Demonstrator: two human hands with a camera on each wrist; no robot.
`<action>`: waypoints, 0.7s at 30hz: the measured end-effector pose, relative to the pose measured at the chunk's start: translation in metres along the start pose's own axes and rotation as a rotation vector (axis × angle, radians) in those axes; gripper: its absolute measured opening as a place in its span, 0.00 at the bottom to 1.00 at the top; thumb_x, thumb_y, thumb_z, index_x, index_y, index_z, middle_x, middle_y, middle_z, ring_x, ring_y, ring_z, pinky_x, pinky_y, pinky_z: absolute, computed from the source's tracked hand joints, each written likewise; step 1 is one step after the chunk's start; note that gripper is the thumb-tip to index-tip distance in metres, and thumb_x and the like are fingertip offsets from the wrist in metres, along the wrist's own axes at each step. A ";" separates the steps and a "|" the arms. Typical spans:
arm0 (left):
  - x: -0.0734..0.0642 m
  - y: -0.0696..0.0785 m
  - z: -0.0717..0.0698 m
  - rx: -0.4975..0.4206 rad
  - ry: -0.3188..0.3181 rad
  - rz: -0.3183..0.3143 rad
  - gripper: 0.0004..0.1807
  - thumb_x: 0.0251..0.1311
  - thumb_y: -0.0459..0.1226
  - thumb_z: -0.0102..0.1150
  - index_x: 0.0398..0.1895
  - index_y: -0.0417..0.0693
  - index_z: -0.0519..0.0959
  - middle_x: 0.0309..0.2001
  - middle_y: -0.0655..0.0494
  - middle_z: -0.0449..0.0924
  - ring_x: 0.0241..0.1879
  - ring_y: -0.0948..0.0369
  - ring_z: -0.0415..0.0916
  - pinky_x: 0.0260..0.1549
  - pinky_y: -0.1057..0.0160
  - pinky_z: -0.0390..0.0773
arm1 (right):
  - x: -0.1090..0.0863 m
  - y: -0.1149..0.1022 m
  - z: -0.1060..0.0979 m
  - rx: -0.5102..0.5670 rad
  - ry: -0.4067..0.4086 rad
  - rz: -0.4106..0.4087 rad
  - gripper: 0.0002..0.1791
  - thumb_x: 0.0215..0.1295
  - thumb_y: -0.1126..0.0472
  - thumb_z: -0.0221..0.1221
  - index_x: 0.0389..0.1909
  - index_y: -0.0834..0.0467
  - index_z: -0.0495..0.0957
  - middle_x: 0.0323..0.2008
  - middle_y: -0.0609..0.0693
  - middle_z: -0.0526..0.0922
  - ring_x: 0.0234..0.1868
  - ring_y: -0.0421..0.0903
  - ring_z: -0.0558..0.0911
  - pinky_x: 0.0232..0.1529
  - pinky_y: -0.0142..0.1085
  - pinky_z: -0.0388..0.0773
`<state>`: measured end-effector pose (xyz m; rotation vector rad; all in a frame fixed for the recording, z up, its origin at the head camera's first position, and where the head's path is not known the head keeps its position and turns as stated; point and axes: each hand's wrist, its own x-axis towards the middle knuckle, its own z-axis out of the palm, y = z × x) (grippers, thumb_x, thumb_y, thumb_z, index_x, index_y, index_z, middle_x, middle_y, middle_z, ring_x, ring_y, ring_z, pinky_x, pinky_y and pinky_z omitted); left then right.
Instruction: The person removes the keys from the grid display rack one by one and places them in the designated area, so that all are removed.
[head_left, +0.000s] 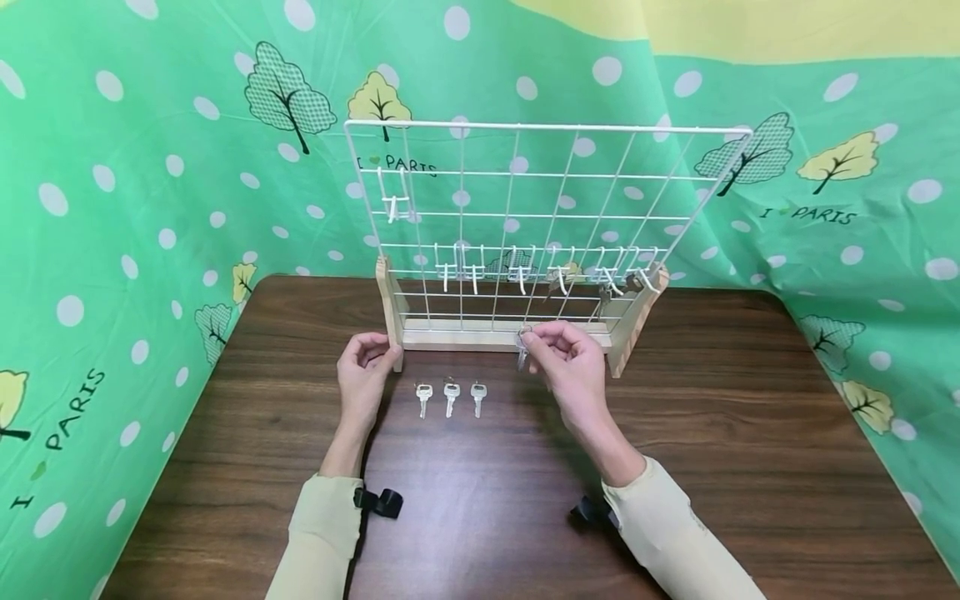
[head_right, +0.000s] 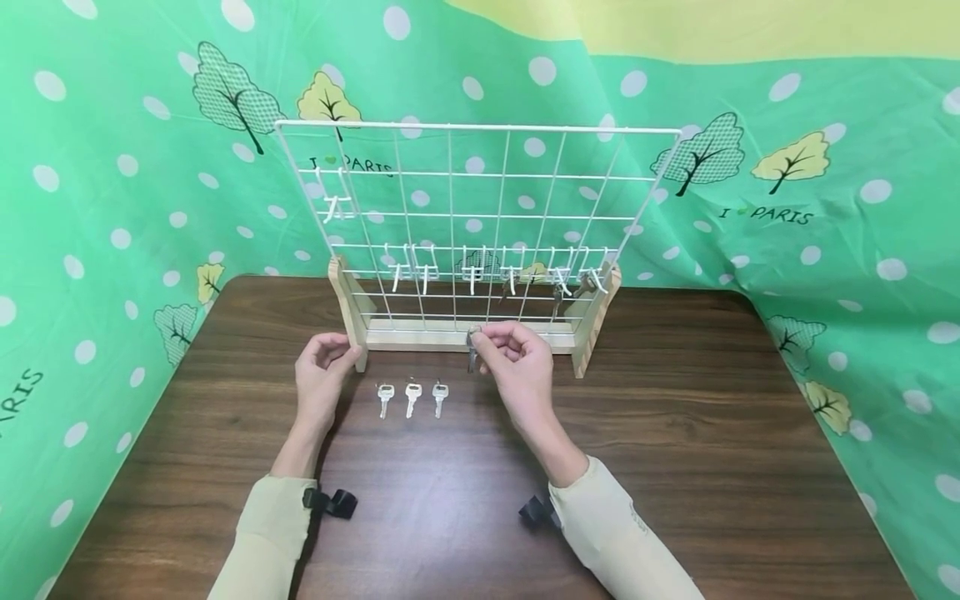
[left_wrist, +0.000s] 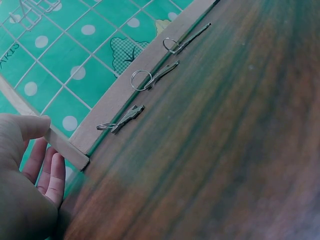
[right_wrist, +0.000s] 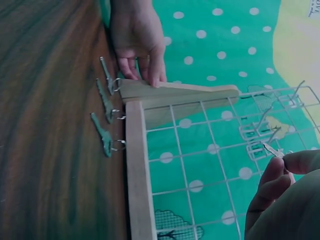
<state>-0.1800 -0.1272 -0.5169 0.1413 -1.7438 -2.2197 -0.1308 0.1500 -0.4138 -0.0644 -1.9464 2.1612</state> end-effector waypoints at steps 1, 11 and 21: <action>0.000 0.000 0.000 0.000 0.001 0.000 0.14 0.62 0.15 0.70 0.47 0.23 0.78 0.39 0.60 0.84 0.41 0.66 0.83 0.45 0.73 0.85 | -0.001 0.001 -0.001 -0.007 -0.002 0.003 0.08 0.71 0.74 0.69 0.37 0.59 0.87 0.23 0.44 0.85 0.19 0.38 0.79 0.15 0.25 0.63; -0.001 -0.001 0.000 0.001 0.002 -0.003 0.13 0.62 0.15 0.69 0.47 0.24 0.78 0.40 0.59 0.84 0.41 0.66 0.83 0.45 0.73 0.85 | -0.005 0.017 -0.014 -0.059 -0.010 0.036 0.02 0.71 0.74 0.68 0.37 0.66 0.87 0.25 0.44 0.89 0.19 0.38 0.82 0.16 0.24 0.66; 0.000 -0.001 -0.001 -0.003 0.002 0.000 0.14 0.62 0.15 0.69 0.48 0.22 0.77 0.40 0.60 0.84 0.41 0.66 0.83 0.44 0.73 0.85 | -0.003 0.034 -0.020 -0.116 -0.065 0.052 0.04 0.70 0.73 0.69 0.40 0.71 0.87 0.29 0.42 0.91 0.20 0.38 0.81 0.24 0.29 0.80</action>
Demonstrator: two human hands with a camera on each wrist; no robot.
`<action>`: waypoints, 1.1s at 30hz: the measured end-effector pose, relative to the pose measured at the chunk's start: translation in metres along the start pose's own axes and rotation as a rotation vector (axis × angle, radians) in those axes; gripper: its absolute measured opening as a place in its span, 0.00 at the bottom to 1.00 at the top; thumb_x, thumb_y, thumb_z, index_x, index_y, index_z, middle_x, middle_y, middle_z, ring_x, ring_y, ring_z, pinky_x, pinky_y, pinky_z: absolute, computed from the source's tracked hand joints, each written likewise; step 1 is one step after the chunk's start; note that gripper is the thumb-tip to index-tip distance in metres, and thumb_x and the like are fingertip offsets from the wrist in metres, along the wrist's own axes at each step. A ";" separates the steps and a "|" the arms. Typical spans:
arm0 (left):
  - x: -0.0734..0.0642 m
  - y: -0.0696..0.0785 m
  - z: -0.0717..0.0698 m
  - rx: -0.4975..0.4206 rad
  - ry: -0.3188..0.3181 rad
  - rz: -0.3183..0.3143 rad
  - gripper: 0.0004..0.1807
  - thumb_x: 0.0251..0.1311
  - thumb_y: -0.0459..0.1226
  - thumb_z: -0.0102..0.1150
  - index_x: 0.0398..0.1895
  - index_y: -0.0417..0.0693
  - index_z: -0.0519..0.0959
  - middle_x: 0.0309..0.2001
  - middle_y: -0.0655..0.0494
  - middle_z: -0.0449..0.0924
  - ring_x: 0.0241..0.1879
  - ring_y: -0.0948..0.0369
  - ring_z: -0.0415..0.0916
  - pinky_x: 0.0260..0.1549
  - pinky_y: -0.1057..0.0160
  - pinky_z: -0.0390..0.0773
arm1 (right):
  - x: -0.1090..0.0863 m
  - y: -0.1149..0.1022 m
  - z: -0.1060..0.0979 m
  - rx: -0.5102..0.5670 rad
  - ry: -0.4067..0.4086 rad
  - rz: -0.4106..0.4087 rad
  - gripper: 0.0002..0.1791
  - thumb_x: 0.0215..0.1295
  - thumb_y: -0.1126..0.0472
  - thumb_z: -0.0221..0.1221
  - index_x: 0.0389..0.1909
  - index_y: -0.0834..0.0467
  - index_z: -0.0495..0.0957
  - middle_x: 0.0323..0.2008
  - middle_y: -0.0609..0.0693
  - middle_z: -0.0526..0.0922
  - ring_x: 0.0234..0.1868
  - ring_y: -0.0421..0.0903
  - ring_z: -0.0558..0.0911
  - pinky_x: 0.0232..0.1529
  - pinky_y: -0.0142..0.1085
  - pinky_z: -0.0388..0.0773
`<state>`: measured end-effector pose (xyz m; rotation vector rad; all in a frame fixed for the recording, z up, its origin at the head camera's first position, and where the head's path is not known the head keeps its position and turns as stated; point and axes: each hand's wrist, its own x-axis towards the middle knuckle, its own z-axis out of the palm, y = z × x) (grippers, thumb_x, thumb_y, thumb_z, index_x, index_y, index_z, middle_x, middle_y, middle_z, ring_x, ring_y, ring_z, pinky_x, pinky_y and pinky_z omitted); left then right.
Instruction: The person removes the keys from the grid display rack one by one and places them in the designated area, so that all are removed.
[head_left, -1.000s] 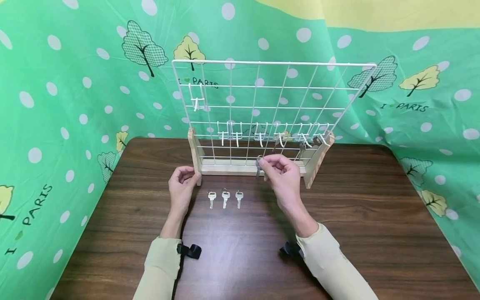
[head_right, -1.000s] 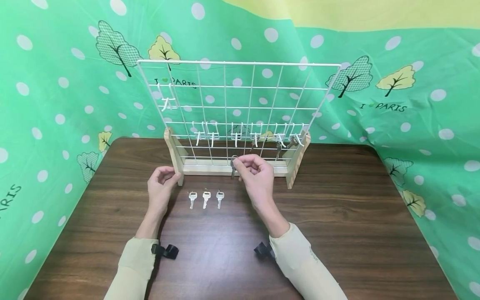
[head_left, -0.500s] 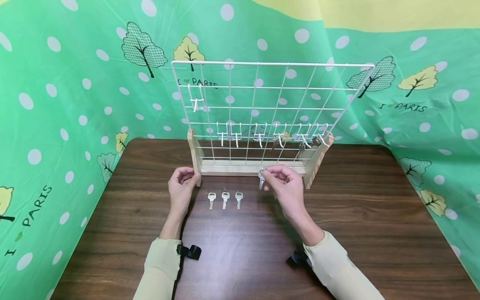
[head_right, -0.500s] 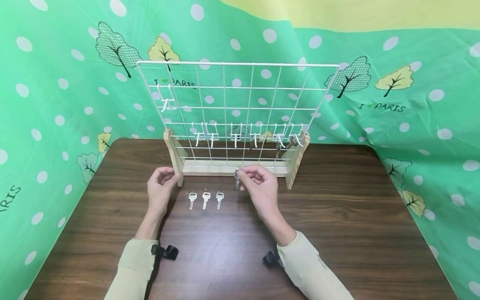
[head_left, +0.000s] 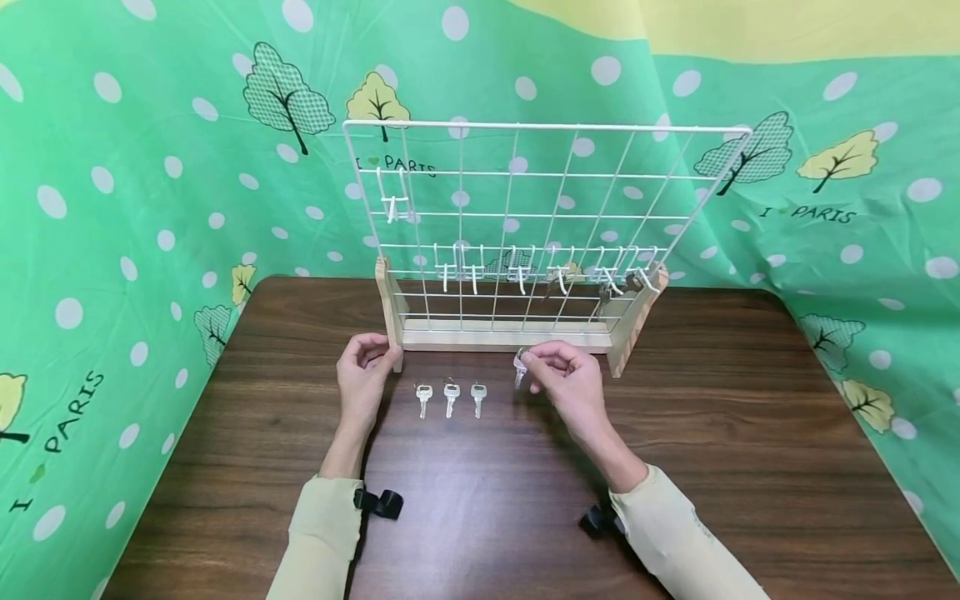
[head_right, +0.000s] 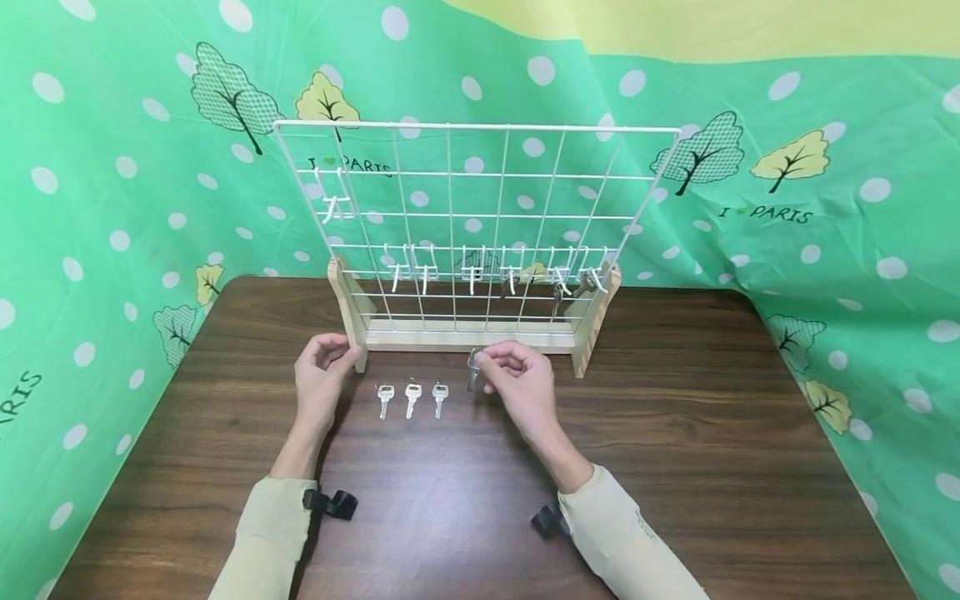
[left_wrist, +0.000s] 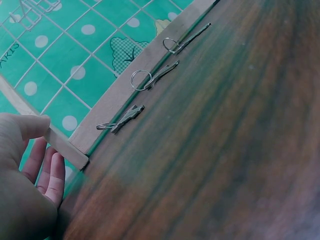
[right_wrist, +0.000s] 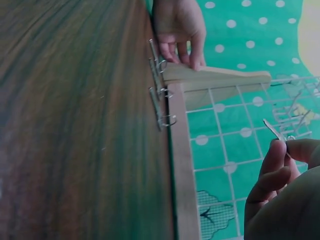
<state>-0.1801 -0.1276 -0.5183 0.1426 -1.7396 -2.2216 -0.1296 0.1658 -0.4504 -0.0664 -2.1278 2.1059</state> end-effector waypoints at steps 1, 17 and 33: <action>0.000 0.000 0.000 0.000 0.000 0.000 0.14 0.62 0.15 0.69 0.48 0.22 0.77 0.39 0.60 0.84 0.41 0.66 0.83 0.44 0.73 0.85 | 0.001 0.002 0.000 -0.007 -0.006 0.007 0.03 0.70 0.73 0.70 0.40 0.71 0.87 0.28 0.42 0.91 0.20 0.39 0.81 0.24 0.30 0.80; 0.000 -0.001 0.000 -0.002 -0.003 0.005 0.15 0.61 0.15 0.69 0.49 0.20 0.76 0.39 0.60 0.84 0.41 0.65 0.84 0.44 0.73 0.84 | 0.005 0.023 -0.002 -0.092 -0.090 0.183 0.07 0.71 0.69 0.71 0.41 0.71 0.87 0.26 0.46 0.90 0.20 0.39 0.80 0.17 0.26 0.66; 0.000 0.001 0.001 0.006 -0.002 0.004 0.15 0.61 0.15 0.69 0.49 0.20 0.76 0.40 0.60 0.84 0.42 0.65 0.83 0.45 0.73 0.85 | 0.008 0.045 -0.003 -0.237 -0.162 0.116 0.06 0.70 0.68 0.73 0.41 0.70 0.89 0.28 0.48 0.89 0.24 0.36 0.79 0.29 0.26 0.77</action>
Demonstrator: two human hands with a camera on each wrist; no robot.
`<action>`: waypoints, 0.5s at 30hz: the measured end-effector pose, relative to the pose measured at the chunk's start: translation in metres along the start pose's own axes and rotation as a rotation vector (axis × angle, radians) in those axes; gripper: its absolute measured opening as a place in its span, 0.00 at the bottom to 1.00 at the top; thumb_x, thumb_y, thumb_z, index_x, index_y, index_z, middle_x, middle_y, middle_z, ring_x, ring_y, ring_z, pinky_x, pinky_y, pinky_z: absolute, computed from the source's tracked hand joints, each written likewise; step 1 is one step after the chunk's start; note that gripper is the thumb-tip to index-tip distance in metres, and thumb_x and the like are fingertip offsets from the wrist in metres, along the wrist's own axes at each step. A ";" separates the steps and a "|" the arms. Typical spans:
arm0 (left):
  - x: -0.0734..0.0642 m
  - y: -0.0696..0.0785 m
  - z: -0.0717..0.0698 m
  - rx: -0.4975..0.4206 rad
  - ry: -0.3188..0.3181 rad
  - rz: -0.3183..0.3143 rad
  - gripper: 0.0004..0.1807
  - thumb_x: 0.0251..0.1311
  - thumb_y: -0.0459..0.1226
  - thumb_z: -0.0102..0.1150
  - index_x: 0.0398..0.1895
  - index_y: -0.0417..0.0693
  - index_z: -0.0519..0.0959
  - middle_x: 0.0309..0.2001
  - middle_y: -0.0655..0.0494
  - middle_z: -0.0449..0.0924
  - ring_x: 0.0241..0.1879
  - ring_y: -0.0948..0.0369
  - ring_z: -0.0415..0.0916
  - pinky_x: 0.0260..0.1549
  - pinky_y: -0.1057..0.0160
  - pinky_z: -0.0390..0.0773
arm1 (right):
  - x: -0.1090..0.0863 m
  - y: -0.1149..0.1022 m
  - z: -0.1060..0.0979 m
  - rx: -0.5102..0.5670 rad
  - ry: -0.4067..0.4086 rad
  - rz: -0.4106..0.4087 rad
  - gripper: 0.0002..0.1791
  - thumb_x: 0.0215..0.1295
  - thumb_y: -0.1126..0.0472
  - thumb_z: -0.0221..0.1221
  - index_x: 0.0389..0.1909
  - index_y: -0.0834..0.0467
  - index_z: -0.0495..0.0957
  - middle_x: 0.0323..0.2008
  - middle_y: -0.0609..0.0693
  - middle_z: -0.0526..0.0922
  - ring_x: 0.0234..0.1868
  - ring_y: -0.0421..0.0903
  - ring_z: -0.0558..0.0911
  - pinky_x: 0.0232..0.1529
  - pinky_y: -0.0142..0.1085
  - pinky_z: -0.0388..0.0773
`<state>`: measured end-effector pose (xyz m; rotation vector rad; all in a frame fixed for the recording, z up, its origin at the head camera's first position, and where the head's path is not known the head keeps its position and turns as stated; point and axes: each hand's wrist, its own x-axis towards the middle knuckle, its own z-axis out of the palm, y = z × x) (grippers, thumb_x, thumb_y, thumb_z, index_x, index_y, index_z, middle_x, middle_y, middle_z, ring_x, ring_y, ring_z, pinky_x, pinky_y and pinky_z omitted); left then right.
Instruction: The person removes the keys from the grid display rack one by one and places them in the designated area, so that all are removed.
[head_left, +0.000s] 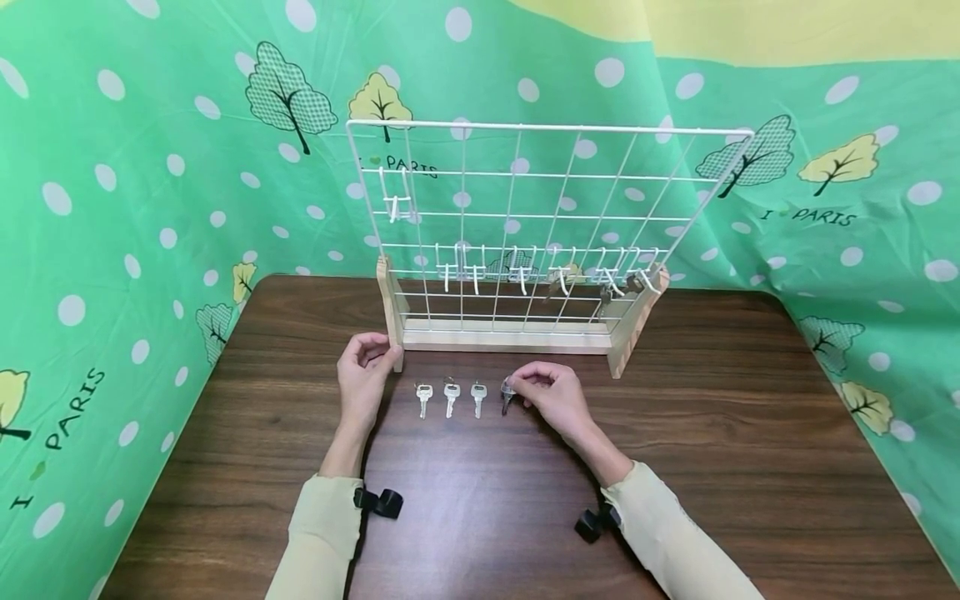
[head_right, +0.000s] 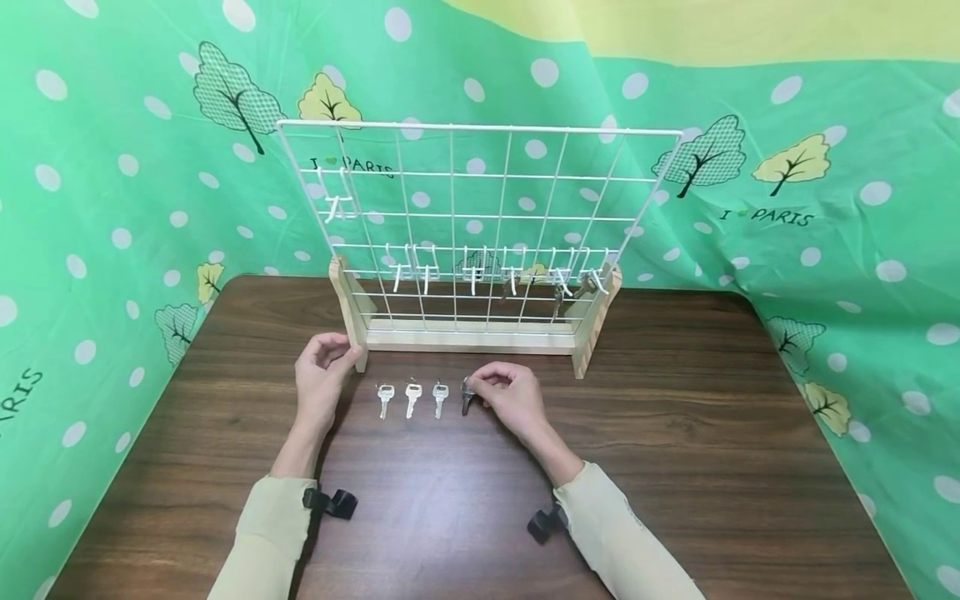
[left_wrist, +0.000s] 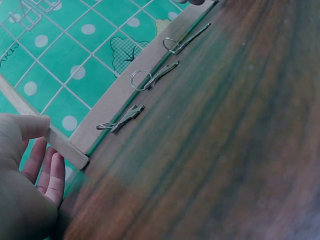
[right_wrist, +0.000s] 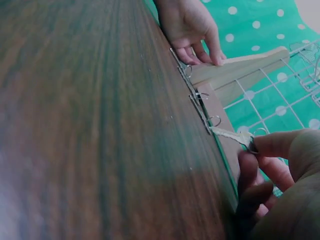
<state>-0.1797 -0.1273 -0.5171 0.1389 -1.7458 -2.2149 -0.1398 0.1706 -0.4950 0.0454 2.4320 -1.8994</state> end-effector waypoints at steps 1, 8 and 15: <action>0.000 0.000 0.000 -0.001 0.000 0.002 0.15 0.62 0.15 0.69 0.49 0.20 0.76 0.40 0.60 0.84 0.42 0.65 0.83 0.45 0.73 0.85 | 0.000 0.000 0.000 -0.021 0.011 -0.011 0.06 0.70 0.67 0.73 0.40 0.69 0.90 0.28 0.46 0.88 0.25 0.35 0.78 0.29 0.25 0.75; 0.000 0.001 0.001 0.000 -0.003 0.004 0.15 0.61 0.15 0.70 0.49 0.20 0.76 0.40 0.61 0.84 0.42 0.65 0.84 0.45 0.73 0.85 | 0.004 0.005 0.001 -0.116 0.044 -0.050 0.02 0.67 0.68 0.75 0.37 0.64 0.92 0.25 0.44 0.85 0.25 0.33 0.74 0.27 0.24 0.68; 0.001 0.000 0.000 -0.008 -0.002 0.004 0.13 0.62 0.15 0.69 0.46 0.26 0.79 0.40 0.59 0.84 0.42 0.65 0.83 0.45 0.73 0.85 | 0.006 0.009 0.000 -0.174 0.038 -0.106 0.04 0.66 0.67 0.75 0.36 0.65 0.92 0.25 0.48 0.87 0.24 0.32 0.75 0.25 0.24 0.68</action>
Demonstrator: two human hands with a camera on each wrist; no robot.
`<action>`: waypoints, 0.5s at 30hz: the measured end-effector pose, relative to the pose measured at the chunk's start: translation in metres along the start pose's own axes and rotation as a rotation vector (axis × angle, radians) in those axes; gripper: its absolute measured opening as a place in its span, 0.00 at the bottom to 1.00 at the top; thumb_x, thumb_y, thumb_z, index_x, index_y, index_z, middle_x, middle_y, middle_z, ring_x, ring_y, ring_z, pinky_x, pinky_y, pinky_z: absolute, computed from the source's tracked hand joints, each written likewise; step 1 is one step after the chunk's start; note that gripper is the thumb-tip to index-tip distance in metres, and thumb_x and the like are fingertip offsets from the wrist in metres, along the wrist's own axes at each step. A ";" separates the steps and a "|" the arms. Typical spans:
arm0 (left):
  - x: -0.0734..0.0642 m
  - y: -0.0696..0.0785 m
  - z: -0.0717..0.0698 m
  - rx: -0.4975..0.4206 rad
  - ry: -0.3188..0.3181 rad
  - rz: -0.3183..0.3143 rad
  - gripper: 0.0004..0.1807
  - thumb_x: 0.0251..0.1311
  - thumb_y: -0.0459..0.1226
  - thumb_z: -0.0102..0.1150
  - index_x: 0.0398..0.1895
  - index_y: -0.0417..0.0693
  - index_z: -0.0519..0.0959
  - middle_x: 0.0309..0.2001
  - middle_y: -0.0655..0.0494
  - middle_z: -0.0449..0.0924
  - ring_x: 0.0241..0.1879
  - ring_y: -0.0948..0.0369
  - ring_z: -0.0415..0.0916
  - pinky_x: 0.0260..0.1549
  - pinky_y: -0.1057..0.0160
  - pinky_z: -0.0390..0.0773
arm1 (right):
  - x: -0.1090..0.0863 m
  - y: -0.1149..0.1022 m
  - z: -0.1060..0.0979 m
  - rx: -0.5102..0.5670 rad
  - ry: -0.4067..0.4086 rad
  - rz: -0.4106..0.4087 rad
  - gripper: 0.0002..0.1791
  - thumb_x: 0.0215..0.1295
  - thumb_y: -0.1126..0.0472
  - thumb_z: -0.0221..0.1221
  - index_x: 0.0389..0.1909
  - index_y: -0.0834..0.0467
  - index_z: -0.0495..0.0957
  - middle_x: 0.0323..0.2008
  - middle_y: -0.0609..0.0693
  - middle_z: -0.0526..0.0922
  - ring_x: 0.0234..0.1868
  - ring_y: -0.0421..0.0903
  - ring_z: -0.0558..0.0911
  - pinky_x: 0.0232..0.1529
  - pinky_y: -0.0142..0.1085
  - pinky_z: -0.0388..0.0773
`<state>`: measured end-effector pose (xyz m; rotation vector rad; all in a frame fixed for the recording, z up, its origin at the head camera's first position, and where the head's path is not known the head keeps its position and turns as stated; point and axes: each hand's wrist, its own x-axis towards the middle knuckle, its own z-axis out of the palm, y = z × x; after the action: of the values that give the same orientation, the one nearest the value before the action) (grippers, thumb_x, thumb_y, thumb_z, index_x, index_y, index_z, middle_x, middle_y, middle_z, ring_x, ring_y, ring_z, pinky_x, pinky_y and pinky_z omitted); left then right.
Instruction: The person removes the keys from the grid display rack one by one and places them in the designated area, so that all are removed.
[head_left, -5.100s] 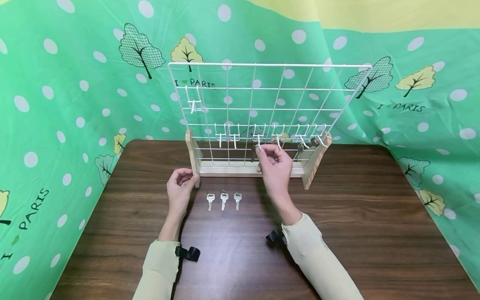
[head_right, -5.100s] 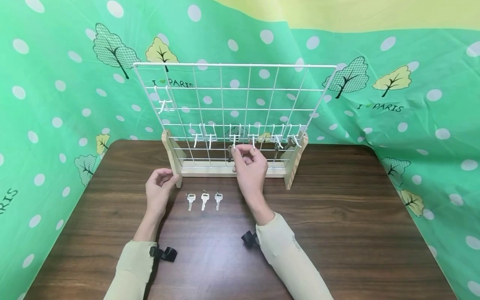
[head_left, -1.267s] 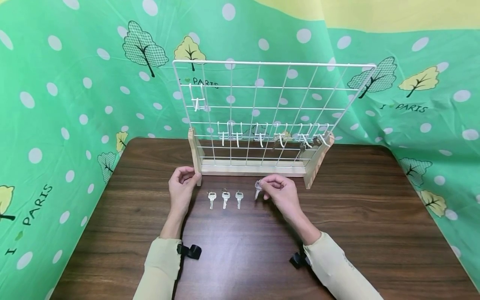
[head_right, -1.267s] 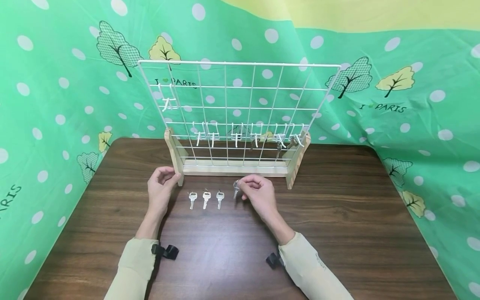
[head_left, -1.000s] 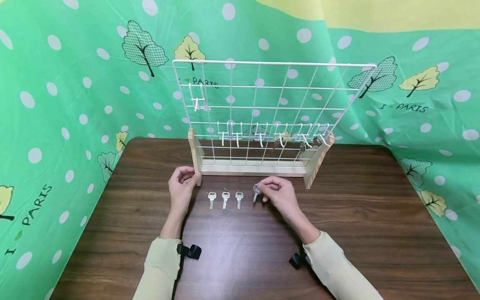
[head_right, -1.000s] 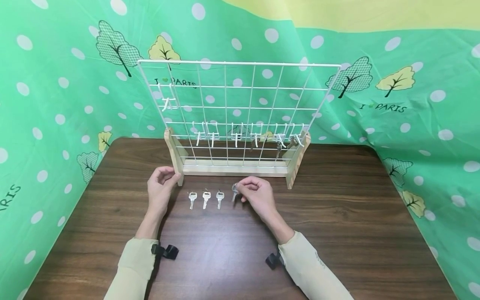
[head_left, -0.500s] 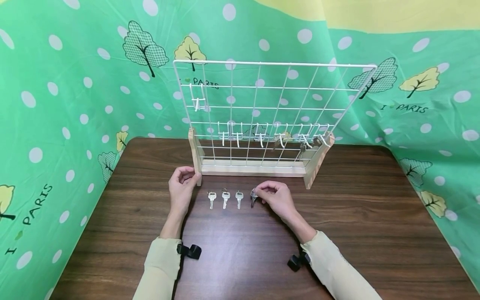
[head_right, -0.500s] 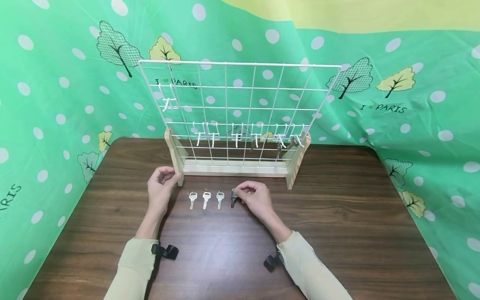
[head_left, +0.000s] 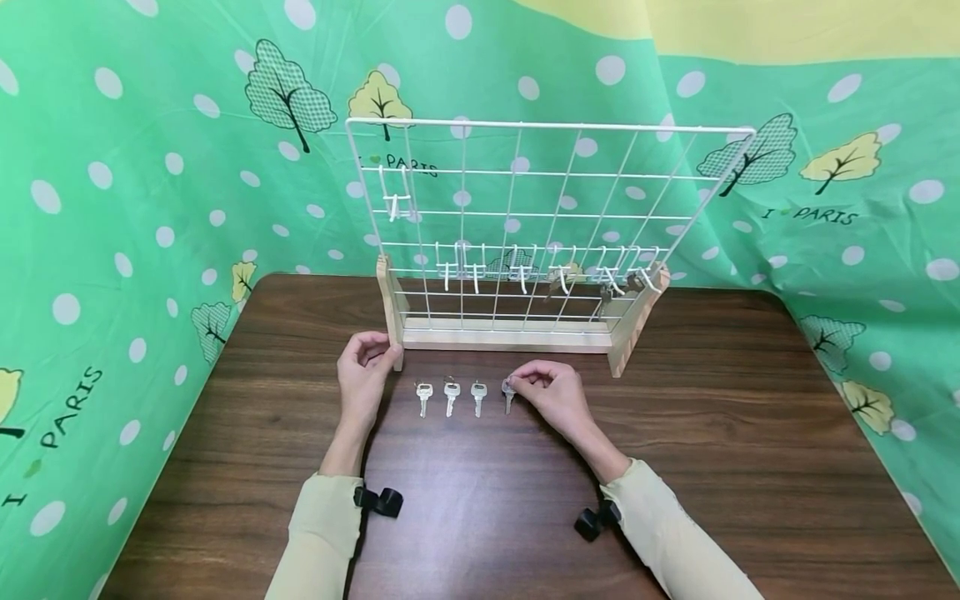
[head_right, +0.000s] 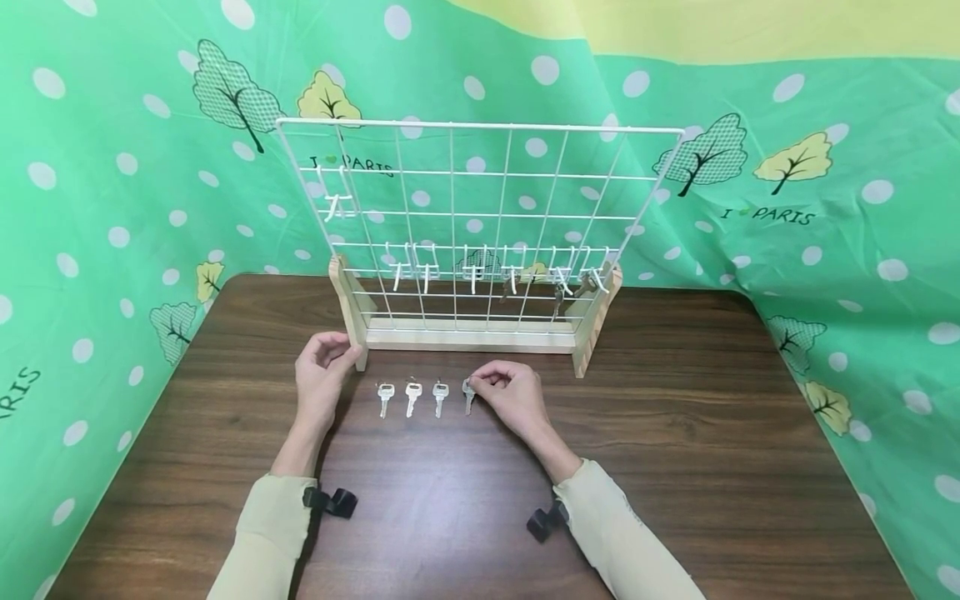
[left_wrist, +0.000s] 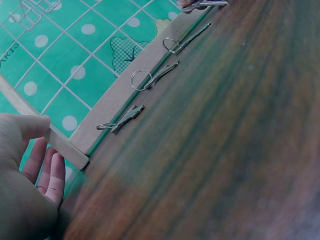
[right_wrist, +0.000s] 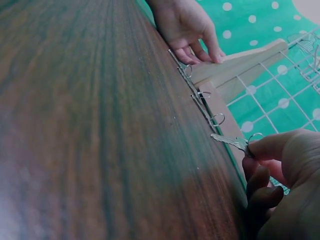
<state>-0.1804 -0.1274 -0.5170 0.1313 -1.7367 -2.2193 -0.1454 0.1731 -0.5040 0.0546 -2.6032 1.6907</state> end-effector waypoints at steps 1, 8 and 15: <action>0.000 0.000 0.000 -0.001 0.000 0.000 0.12 0.61 0.15 0.69 0.46 0.27 0.79 0.40 0.59 0.84 0.42 0.65 0.84 0.45 0.73 0.85 | 0.000 0.000 0.000 -0.004 0.001 -0.006 0.03 0.66 0.68 0.75 0.36 0.65 0.92 0.25 0.49 0.87 0.24 0.33 0.75 0.25 0.24 0.68; 0.001 -0.002 0.000 -0.003 0.001 0.004 0.12 0.62 0.16 0.69 0.45 0.28 0.80 0.40 0.59 0.84 0.41 0.65 0.83 0.44 0.73 0.84 | 0.001 0.000 0.001 -0.032 0.025 -0.041 0.03 0.65 0.69 0.75 0.33 0.59 0.93 0.25 0.50 0.87 0.23 0.33 0.75 0.25 0.24 0.68; 0.000 -0.002 0.000 -0.011 0.006 0.006 0.12 0.61 0.15 0.69 0.45 0.25 0.79 0.39 0.59 0.84 0.41 0.65 0.83 0.44 0.73 0.85 | 0.000 0.002 0.001 -0.149 0.065 -0.117 0.05 0.61 0.68 0.78 0.30 0.56 0.93 0.25 0.47 0.86 0.24 0.35 0.75 0.26 0.24 0.68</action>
<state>-0.1808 -0.1268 -0.5189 0.1299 -1.7196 -2.2218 -0.1459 0.1727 -0.5067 0.1417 -2.6135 1.4332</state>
